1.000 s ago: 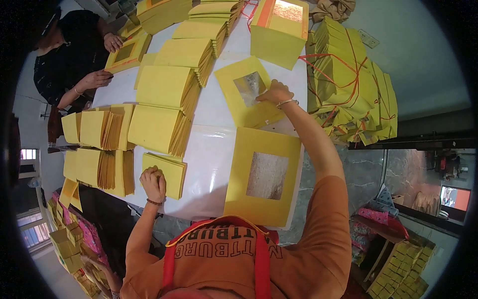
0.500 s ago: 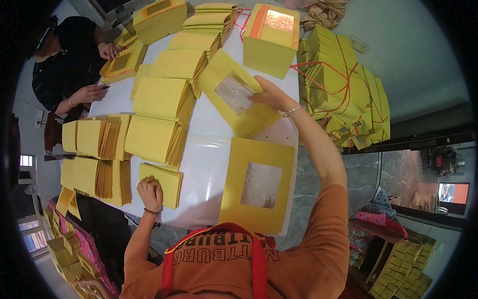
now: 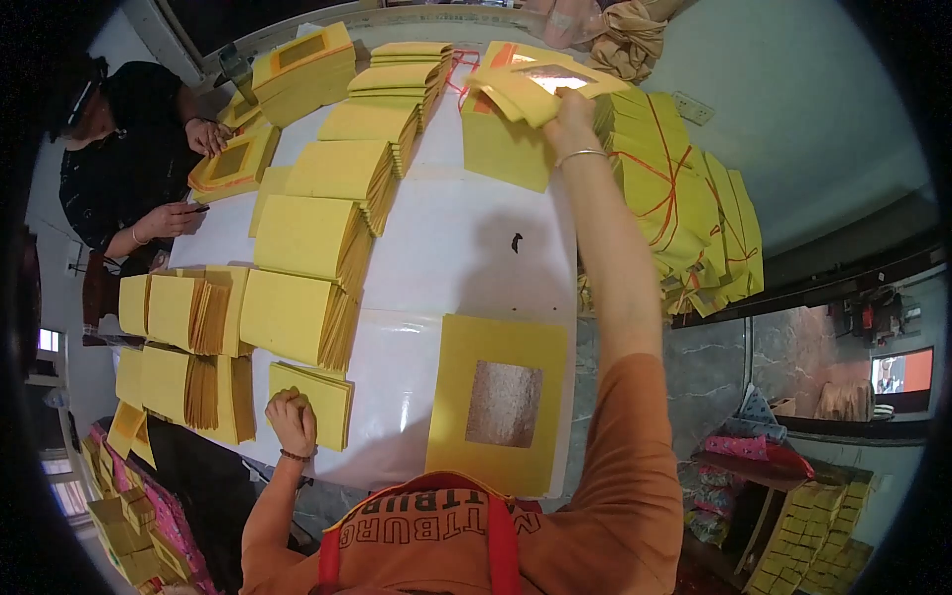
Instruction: Folding sheets of yellow ceremonial paper and organizing them into stacks.
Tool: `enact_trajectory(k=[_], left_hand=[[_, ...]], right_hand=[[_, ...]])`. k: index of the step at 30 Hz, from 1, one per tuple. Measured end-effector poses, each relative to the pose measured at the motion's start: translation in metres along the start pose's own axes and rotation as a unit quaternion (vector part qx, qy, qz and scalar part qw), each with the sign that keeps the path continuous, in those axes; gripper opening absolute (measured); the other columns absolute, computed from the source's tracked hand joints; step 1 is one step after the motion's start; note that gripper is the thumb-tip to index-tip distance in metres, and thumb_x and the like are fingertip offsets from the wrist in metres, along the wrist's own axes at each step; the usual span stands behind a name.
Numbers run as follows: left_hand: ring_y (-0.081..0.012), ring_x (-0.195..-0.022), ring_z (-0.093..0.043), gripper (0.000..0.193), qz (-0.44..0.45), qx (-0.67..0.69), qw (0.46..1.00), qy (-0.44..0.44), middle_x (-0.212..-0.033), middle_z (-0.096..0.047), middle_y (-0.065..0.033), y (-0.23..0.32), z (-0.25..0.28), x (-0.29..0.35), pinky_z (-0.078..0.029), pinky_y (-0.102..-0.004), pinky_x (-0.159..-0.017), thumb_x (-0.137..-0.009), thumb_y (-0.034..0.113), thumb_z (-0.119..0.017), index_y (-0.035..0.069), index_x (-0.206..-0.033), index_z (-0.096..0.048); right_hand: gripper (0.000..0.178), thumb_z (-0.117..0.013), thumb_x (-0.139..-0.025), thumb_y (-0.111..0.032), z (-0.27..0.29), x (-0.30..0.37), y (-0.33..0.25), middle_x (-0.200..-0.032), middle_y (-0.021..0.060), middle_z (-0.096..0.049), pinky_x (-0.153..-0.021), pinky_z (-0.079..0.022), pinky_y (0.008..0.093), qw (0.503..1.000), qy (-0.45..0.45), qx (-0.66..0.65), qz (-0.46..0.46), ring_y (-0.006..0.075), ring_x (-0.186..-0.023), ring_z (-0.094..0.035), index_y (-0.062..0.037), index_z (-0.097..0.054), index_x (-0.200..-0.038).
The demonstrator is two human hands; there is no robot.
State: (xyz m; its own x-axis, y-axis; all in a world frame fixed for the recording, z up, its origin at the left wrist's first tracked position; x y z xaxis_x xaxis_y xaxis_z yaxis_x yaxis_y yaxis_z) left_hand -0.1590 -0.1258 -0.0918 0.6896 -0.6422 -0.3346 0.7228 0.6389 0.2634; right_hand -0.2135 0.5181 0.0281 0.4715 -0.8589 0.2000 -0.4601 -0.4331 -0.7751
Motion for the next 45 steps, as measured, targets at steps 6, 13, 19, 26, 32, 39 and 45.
enact_trajectory(k=[6, 13, 19, 26, 32, 39, 45], left_hand=[[-0.0332, -0.101, -0.045, 0.015, -0.008, -0.002, 1.0, 0.009, -0.104, -0.051, -0.0121, 0.005, 0.002, -0.004, -0.032, -0.0461, -0.087, -0.077, 0.011, -0.053, 0.007, -0.09, -0.051], [-0.0327, -0.101, -0.045, 0.015, -0.006, 0.007, 1.0, 0.014, -0.104, -0.051, -0.0112, 0.005, 0.001, -0.007, -0.031, -0.0467, -0.087, -0.077, 0.012, -0.054, 0.007, -0.091, -0.05], [-0.0323, -0.099, -0.045, 0.015, -0.01, 0.009, 0.999, 0.03, -0.102, -0.052, -0.012, 0.006, 0.004, -0.007, -0.032, -0.0452, -0.087, -0.076, 0.009, -0.053, 0.007, -0.091, -0.052], [-0.0325, -0.1, -0.046, 0.016, -0.016, 0.01, 1.0, 0.022, -0.103, -0.053, -0.0127, 0.006, 0.008, 0.005, -0.033, -0.0444, -0.086, -0.076, 0.011, -0.055, 0.007, -0.092, -0.053], [-0.0327, -0.102, -0.046, 0.018, -0.02, 0.013, 0.998, -0.049, -0.106, -0.053, -0.0129, -0.002, 0.007, -0.006, -0.033, -0.044, -0.085, -0.078, 0.017, -0.055, 0.008, -0.094, -0.055], [-0.0292, -0.101, -0.047, 0.018, -0.04, -0.032, 0.994, -0.094, -0.105, -0.055, -0.0096, 0.0, 0.014, -0.018, -0.034, -0.0425, -0.084, -0.078, 0.017, -0.058, 0.009, -0.094, -0.056], [-0.027, -0.096, -0.052, 0.015, -0.036, 0.066, 0.997, 0.03, -0.098, -0.058, -0.0098, 0.043, 0.042, -0.016, -0.035, -0.0389, -0.084, -0.078, 0.011, -0.059, 0.007, -0.092, -0.059]], right_hand=[[0.034, -0.033, -0.093, -0.011, -0.032, 0.014, 0.045, -0.126, 0.0182, -0.044, -0.1, -0.035, 0.0561, 0.978, -0.014, -0.209, -0.012, 0.035, -0.117, -0.045, 0.0018, -0.036, -0.124], [0.044, -0.039, -0.094, -0.019, -0.046, 0.083, 0.049, -0.133, 0.0199, -0.035, -0.102, -0.033, 0.0488, 0.983, -0.057, -0.076, -0.156, 0.0384, -0.12, -0.039, -0.001, -0.026, -0.133], [0.051, -0.046, -0.093, -0.026, -0.01, 0.179, 0.01, -0.132, 0.0149, -0.04, -0.095, -0.041, 0.0413, 0.965, -0.216, 0.073, -0.126, 0.0309, -0.113, -0.048, -0.0099, -0.027, -0.137], [0.038, -0.053, -0.091, -0.027, 0.09, 0.255, -0.017, -0.115, 0.0069, -0.055, -0.083, -0.045, 0.0326, 0.905, -0.298, 0.203, -0.225, 0.0176, -0.105, -0.053, -0.011, -0.046, -0.125], [0.035, -0.047, -0.094, -0.02, 0.159, 0.308, -0.053, -0.113, 0.0083, -0.057, -0.079, -0.051, 0.0316, 0.96, -0.195, 0.151, -0.129, 0.015, -0.097, -0.059, -0.006, -0.043, -0.126], [0.036, -0.049, -0.093, -0.023, 0.222, 0.365, -0.048, -0.112, 0.0057, -0.058, -0.08, -0.049, 0.0319, 0.975, -0.104, 0.158, -0.117, 0.0149, -0.098, -0.059, -0.0083, -0.043, -0.126], [0.039, -0.052, -0.092, -0.028, 0.243, 0.4, -0.024, -0.115, 0.0037, -0.057, -0.086, -0.042, 0.0339, 0.966, -0.074, 0.221, -0.111, 0.0141, -0.106, -0.053, -0.0107, -0.044, -0.126]])
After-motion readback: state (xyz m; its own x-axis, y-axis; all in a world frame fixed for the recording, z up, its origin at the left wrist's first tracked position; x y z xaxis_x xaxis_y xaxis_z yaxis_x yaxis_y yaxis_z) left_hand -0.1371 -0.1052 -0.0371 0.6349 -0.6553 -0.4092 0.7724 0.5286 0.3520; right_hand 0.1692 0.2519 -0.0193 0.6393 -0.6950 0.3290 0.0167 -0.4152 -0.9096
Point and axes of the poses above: each hand's wrist, its own x-axis away from the middle knuckle, its own z-axis out of the back of the hand, y = z × x, the point moved 4 cm from there along -x, towards the middle knuckle
